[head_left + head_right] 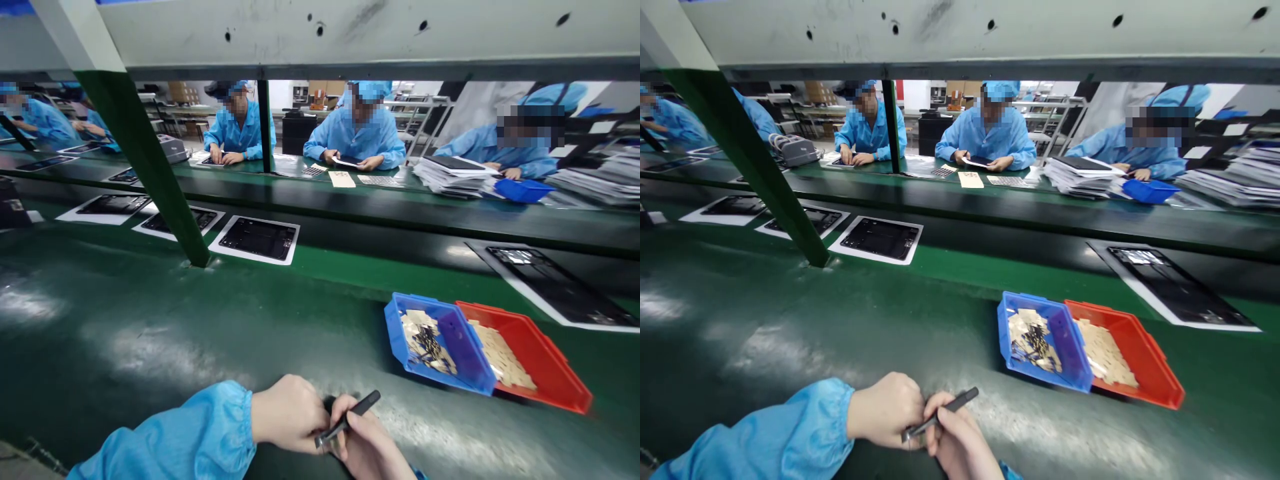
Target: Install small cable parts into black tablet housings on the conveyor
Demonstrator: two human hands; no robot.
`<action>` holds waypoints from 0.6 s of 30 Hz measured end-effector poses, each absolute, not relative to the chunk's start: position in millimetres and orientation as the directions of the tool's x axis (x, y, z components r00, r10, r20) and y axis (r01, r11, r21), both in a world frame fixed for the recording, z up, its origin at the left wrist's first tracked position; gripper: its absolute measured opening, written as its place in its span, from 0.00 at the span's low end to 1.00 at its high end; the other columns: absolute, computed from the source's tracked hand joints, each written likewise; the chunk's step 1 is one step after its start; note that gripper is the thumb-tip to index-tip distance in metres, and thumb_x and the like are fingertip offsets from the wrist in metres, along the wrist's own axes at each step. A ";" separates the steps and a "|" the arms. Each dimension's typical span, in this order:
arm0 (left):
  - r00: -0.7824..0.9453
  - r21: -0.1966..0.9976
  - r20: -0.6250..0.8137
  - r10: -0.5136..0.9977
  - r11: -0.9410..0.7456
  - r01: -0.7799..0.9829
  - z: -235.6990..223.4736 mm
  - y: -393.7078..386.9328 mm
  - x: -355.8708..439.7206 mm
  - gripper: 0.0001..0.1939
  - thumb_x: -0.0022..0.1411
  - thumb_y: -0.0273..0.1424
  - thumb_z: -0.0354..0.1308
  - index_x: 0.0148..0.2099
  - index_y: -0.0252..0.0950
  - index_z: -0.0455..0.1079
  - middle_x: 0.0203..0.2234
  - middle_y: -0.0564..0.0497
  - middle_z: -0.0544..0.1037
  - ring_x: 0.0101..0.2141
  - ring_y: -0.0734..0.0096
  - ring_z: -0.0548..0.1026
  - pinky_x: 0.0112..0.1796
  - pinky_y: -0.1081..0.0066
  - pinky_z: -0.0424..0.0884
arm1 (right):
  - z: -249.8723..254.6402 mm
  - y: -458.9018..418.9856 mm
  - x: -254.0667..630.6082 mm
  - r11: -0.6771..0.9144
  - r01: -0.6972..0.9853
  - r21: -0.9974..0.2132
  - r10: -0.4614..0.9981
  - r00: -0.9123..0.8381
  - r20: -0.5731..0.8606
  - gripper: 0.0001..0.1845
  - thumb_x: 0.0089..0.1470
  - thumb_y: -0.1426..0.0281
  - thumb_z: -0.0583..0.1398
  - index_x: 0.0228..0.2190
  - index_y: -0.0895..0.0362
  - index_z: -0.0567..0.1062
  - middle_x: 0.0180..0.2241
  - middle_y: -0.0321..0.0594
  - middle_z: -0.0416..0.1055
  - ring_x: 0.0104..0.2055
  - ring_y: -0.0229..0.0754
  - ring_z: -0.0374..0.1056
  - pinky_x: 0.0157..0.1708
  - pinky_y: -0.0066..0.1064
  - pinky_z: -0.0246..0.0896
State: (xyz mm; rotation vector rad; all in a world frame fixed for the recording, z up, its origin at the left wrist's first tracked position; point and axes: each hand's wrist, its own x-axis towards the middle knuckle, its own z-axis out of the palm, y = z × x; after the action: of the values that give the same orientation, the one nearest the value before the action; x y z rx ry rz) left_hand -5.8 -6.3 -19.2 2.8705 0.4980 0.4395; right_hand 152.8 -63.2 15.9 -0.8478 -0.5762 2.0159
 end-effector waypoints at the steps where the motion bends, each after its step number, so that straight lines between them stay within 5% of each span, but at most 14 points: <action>1: 0.898 0.241 0.260 0.356 -0.924 0.297 -18.9 -6.2 -5.8 0.14 0.58 0.39 0.51 0.25 0.38 0.66 0.18 0.55 0.74 0.20 0.72 0.71 0.22 0.70 0.58 | 16.2 -63.3 152.8 -0.531 -0.533 -0.658 0.844 -0.405 -0.353 0.13 0.50 0.60 0.61 0.28 0.58 0.71 0.17 0.34 0.65 0.24 0.36 0.58 0.31 0.29 0.50; 18: 0.883 0.241 0.277 0.379 -0.917 0.318 -23.2 -6.6 -5.2 0.16 0.57 0.41 0.51 0.23 0.38 0.64 0.18 0.55 0.75 0.20 0.71 0.72 0.20 0.69 0.57 | 5.5 -61.5 158.7 -0.547 -0.508 -0.666 0.829 -0.436 -0.349 0.14 0.51 0.59 0.60 0.29 0.57 0.72 0.17 0.36 0.65 0.25 0.38 0.59 0.32 0.30 0.50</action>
State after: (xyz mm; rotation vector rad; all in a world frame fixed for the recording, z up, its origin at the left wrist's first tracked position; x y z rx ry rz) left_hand -5.2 -6.6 -23.2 2.8640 0.5348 0.4771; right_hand 158.7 -61.5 5.5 -0.8453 -0.6025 2.0455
